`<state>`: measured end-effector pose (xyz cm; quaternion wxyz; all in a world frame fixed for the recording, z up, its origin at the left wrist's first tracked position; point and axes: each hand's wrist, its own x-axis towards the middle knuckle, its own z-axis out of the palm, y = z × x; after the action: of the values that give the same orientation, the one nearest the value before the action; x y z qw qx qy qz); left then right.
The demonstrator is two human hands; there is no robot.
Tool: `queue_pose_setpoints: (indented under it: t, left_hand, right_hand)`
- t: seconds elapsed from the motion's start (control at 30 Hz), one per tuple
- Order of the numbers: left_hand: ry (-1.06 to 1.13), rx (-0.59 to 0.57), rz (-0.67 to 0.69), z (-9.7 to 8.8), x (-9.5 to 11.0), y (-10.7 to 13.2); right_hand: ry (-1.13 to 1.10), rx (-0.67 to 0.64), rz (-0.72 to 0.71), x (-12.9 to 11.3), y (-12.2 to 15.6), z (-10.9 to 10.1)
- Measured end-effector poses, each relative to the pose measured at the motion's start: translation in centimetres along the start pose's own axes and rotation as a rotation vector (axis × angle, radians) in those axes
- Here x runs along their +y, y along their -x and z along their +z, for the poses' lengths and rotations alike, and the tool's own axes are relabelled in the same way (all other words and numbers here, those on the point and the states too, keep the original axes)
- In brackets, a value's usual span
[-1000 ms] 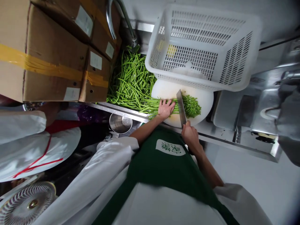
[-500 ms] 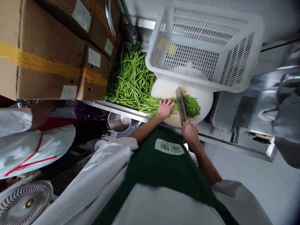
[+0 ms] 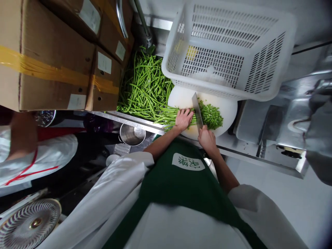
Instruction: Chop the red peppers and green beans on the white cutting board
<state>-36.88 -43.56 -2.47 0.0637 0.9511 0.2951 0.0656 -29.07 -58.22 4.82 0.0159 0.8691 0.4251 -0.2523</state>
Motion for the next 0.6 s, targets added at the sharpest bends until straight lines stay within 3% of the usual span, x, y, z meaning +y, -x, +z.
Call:
queue_pose_setpoints:
  t: [0.2,0.47,0.6]
  left_hand:
    - [0.001,-0.023,-0.006,-0.1,0.2,-0.2]
    - [0.002,-0.018,-0.008,-0.1,0.0,-0.1]
    - [0.004,0.017,-0.025,0.2,0.0,-0.1]
  right_hand:
    - [0.04,-0.057,-0.013,0.9,3.7,-1.1]
    - [-0.048,-0.006,-0.033,-0.8,-0.9,0.5]
    - [-0.015,0.008,-0.036,0.1,0.9,-0.6]
